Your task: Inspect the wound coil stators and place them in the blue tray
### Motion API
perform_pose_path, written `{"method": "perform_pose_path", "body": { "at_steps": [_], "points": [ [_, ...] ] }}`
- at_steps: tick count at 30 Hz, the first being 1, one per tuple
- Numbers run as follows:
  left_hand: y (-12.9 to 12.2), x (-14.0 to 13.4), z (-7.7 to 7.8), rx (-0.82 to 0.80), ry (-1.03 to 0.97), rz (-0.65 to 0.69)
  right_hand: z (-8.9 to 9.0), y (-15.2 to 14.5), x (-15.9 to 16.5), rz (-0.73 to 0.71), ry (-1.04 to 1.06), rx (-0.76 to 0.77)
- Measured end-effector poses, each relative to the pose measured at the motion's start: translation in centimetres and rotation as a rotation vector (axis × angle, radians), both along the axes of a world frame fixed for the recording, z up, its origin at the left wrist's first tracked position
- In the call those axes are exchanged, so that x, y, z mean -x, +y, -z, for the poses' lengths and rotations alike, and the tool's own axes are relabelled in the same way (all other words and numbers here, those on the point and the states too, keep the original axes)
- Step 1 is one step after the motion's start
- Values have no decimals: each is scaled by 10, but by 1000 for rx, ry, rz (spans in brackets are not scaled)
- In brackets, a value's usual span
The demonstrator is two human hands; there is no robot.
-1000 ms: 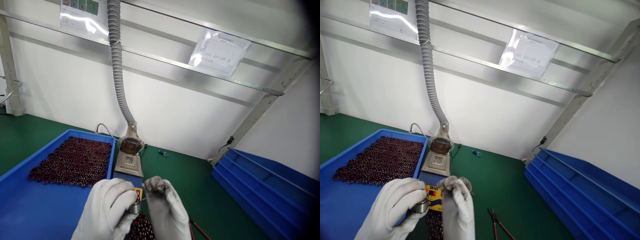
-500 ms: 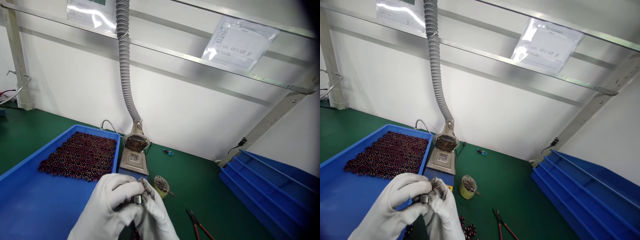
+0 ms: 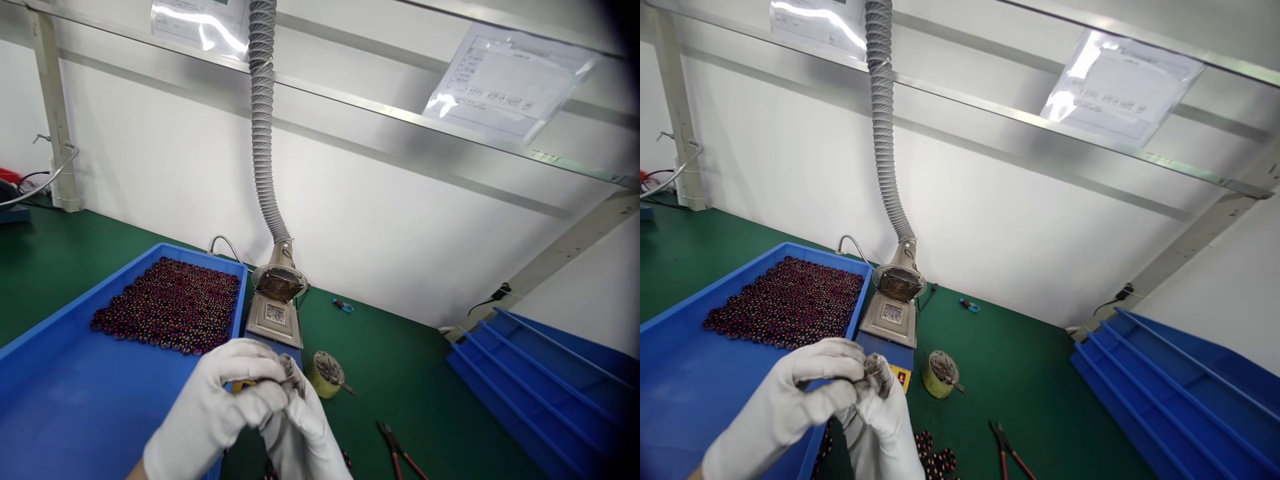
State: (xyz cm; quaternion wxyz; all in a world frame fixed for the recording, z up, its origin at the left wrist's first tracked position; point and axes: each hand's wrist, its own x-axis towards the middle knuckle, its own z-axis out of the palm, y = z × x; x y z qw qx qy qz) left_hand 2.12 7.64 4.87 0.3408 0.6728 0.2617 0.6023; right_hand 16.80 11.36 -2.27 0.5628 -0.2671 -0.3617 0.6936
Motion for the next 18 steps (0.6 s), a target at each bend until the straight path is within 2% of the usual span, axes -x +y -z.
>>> {"method": "perform_pose_path", "body": {
  "at_steps": [3,6,9,12,15,18],
  "points": [
    [-3,-4,-1,-52,-120,26,-10,-6,5,-33,40,26],
    [-6,2,-2,7,-241,-7,-19,-10,4,-95,73,82],
    [-6,9,-6,132,-150,-76,-18,-9,5,-108,124,114],
    [-6,6,-10,149,24,33,-10,-5,10,-52,138,84],
    [-6,3,-8,68,-11,2,-7,-5,10,-32,112,57],
    [-5,8,-4,127,-175,-75,-14,-17,5,-25,100,31]
  ]
}}
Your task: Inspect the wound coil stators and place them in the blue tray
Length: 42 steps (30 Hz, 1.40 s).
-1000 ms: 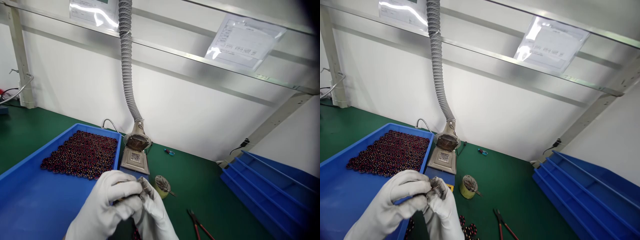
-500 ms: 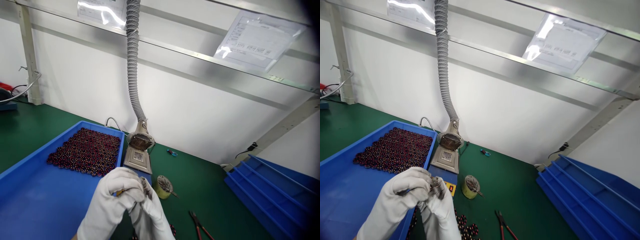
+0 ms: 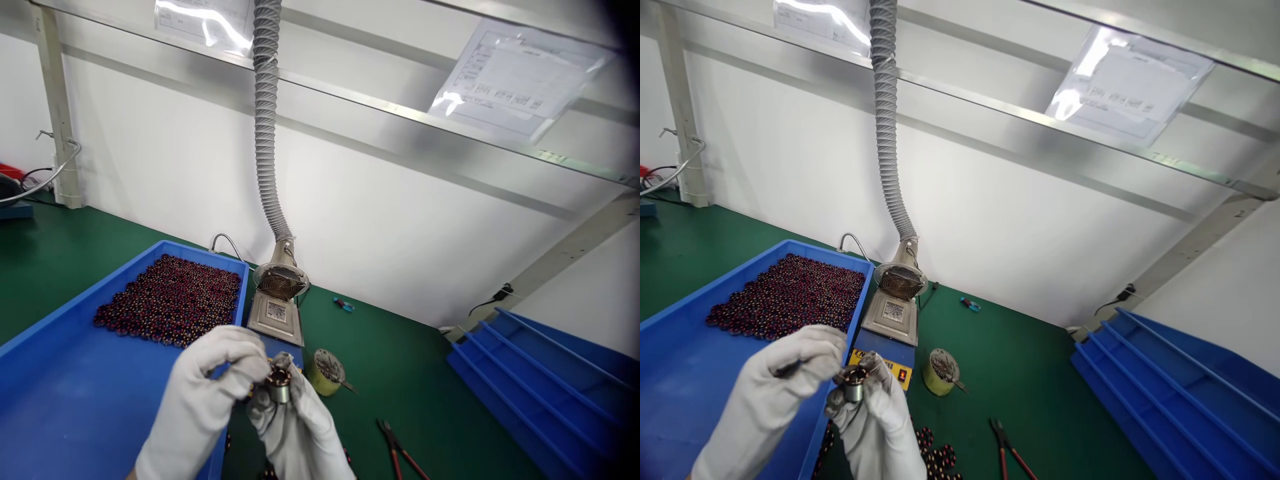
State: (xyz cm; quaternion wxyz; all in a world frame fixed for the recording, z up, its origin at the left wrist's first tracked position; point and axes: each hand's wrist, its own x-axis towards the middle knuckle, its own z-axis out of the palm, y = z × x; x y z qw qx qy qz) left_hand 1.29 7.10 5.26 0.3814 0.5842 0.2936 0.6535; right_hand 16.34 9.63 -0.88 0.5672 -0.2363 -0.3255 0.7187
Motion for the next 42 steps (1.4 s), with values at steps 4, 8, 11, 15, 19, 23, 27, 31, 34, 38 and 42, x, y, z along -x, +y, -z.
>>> {"method": "perform_pose_path", "body": {
  "at_steps": [4,8,11,15,19,23,27,31,34,38,42],
  "points": [
    [1,5,2,104,-24,3,-19,-26,0,64,38,-19],
    [-2,-4,1,-66,357,57,-33,-38,10,69,63,-15],
    [-2,-8,1,-245,453,15,-35,-38,11,46,46,-18],
    [1,-6,-3,-293,345,108,-25,-32,6,48,8,-31],
    [5,-7,-1,-82,104,238,-8,-15,1,0,-37,-31],
    [2,-3,3,73,-204,206,4,7,-4,-107,-95,32],
    [-3,6,-6,220,-108,165,0,11,-15,-127,-98,71],
    [-5,0,-13,279,136,355,-17,3,-25,-171,-131,102],
    [-4,-6,-9,239,-12,344,-23,-4,-24,-137,-129,108],
    [-4,0,-3,224,-252,241,-21,-14,-16,5,-104,80],
    [-7,6,-9,316,-3,209,-20,-19,-12,101,-89,22]
  ]
}}
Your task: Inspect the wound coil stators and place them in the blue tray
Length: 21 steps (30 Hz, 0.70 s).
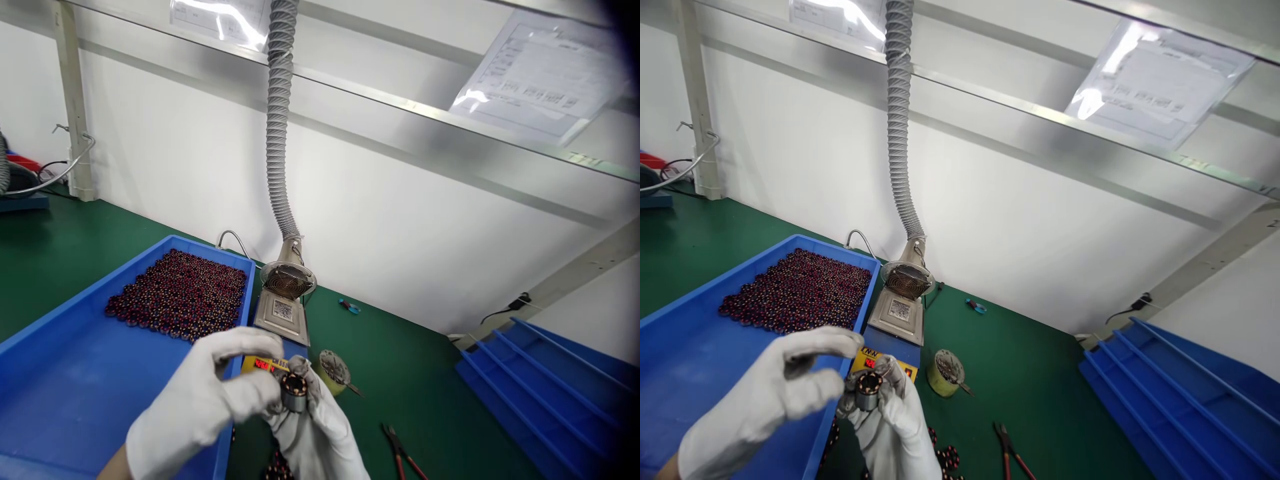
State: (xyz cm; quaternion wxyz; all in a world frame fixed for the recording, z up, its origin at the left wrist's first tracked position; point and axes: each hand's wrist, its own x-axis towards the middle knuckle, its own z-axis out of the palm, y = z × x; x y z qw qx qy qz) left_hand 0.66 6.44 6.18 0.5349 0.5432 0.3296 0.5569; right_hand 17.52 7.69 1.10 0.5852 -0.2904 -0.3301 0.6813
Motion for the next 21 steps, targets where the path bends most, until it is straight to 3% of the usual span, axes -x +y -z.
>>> {"method": "perform_pose_path", "body": {
  "at_steps": [2,4,9,12,15,17,19,21],
  "points": [
    [-1,-3,-5,-12,106,118,-2,1,0,-7,-13,-11],
    [-2,-7,-7,-65,88,161,-5,4,0,-46,-30,0],
    [-3,-8,2,-104,-72,123,-11,7,-6,-134,-79,44],
    [-4,-1,5,-85,-238,20,-14,8,-11,-145,-93,29],
    [-5,2,1,-53,-73,-39,-15,10,-15,-123,-84,4],
    [-6,-1,-2,-50,101,34,-13,10,-16,-119,-87,9],
    [-6,-6,-4,-112,122,106,-11,8,-14,-109,-86,19],
    [-6,-11,-3,-225,81,87,-7,4,-7,-58,-55,17]
  ]
}}
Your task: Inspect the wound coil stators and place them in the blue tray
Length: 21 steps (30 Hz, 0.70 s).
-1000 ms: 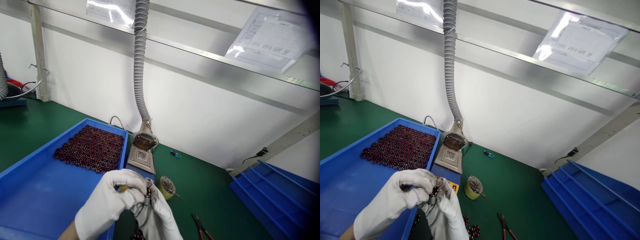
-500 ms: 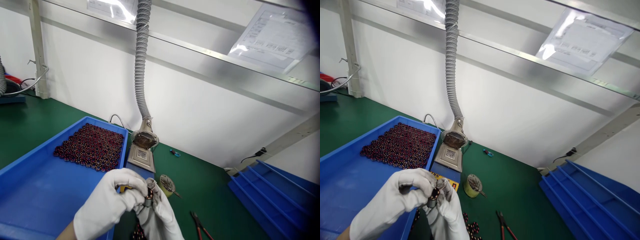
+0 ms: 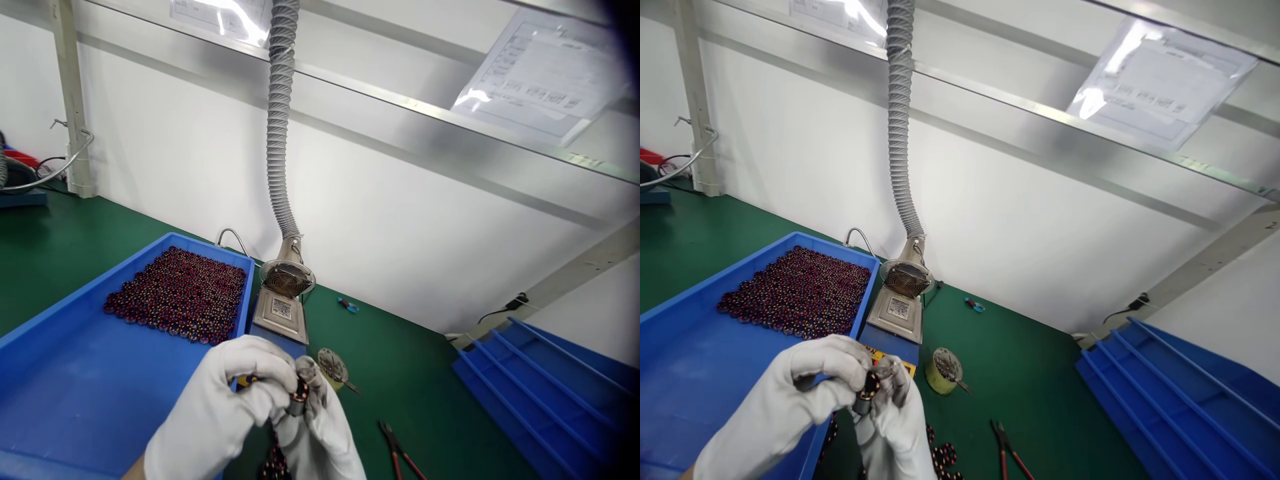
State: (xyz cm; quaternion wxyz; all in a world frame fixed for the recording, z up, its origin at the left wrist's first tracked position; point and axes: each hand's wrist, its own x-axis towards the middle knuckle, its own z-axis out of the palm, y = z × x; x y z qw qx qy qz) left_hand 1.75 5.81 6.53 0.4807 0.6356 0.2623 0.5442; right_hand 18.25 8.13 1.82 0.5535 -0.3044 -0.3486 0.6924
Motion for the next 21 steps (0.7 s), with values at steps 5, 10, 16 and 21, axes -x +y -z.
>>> {"method": "perform_pose_path", "body": {
  "at_steps": [5,10,16,21],
  "points": [
    [-1,-3,7,-242,-21,-185,4,-14,20,85,54,-15],
    [-3,-4,12,-129,-140,-153,-11,-16,21,55,32,-5],
    [-6,6,6,-58,-302,-347,-26,-24,29,454,-64,-256],
    [4,-5,5,248,-42,8,-7,-38,52,948,-382,-636]
  ]
}}
